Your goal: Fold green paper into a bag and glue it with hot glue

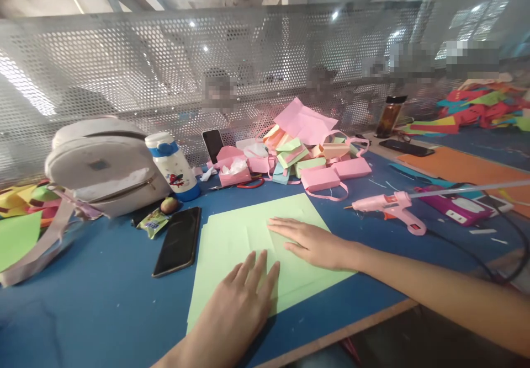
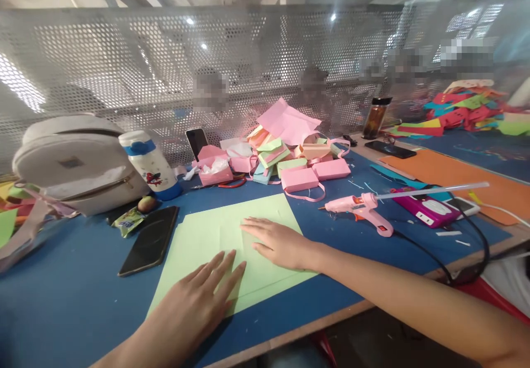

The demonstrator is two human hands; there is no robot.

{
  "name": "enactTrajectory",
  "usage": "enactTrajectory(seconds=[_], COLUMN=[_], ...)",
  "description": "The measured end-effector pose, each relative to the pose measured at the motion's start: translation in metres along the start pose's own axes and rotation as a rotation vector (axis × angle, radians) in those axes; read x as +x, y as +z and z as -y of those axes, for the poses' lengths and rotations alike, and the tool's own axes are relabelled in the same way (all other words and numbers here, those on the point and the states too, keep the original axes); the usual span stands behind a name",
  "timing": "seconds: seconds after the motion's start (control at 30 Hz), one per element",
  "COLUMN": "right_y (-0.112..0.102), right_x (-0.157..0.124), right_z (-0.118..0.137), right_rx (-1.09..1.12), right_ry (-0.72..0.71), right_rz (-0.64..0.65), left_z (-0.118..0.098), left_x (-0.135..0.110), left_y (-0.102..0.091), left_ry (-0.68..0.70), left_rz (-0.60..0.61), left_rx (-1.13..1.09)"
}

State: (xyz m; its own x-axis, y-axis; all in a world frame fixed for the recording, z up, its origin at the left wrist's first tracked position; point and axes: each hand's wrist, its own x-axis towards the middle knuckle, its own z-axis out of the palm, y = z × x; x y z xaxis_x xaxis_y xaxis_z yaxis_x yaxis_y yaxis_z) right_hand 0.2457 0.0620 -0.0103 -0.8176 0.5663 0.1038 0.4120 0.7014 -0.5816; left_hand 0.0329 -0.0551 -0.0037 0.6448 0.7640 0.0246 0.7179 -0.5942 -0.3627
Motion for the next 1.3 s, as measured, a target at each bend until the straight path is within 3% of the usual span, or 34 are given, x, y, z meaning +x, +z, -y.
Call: enactTrajectory(seconds=[0.23,0.43,0.53,0.67,0.73,0.8,0.9,1.0,1.03,1.13,1.2,1.3], right_y=[-0.003,-0.012,-0.017,-0.02,-0.021,-0.022,-0.026,-0.03,-0.03,-0.032,-0.032,-0.035], right_x=[0.0,0.001,0.003,0.005,0.006,0.006,0.006,0.005,0.005,0.003,0.002,0.001], right_z=[0.01,-0.001,-0.012,-0.016,-0.014,-0.011,-0.01,-0.013,-0.014,-0.014,-0.01,-0.002], right_rx=[0.005,0.211,0.376,0.734,0.916,0.992,0.861,0.636,0.58,0.51,0.508,0.526], right_ry=[-0.039,0.069,0.161,0.263,0.241,0.257,0.286,0.269,0.267,0.24,0.218,0.182], right_rz=[-0.028,-0.361,-0.513,-0.457,-0.379,-0.384,-0.533,-0.635,-0.647,-0.644,-0.616,-0.554], left_z=[0.002,0.028,0.051,0.065,0.059,0.049,0.043,0.059,0.068,0.097,0.108,0.109], left_x=[0.003,0.013,0.013,0.009,0.007,0.006,0.006,0.007,0.008,0.013,0.02,0.034], left_y=[0.005,-0.007,-0.016,-0.018,-0.017,-0.016,-0.016,-0.018,-0.019,-0.023,-0.029,-0.043], left_ry=[0.116,0.131,0.013,-0.104,-0.073,-0.018,0.042,-0.057,-0.151,-0.41,-0.418,-0.271], left_rz=[-0.057,-0.062,-0.155,-0.416,-0.486,-0.512,-0.409,-0.324,-0.353,-0.585,-0.651,-0.649], left_rx=[0.126,0.078,0.11,0.172,0.183,0.169,0.068,-0.156,-0.251,-0.477,-0.568,-0.565])
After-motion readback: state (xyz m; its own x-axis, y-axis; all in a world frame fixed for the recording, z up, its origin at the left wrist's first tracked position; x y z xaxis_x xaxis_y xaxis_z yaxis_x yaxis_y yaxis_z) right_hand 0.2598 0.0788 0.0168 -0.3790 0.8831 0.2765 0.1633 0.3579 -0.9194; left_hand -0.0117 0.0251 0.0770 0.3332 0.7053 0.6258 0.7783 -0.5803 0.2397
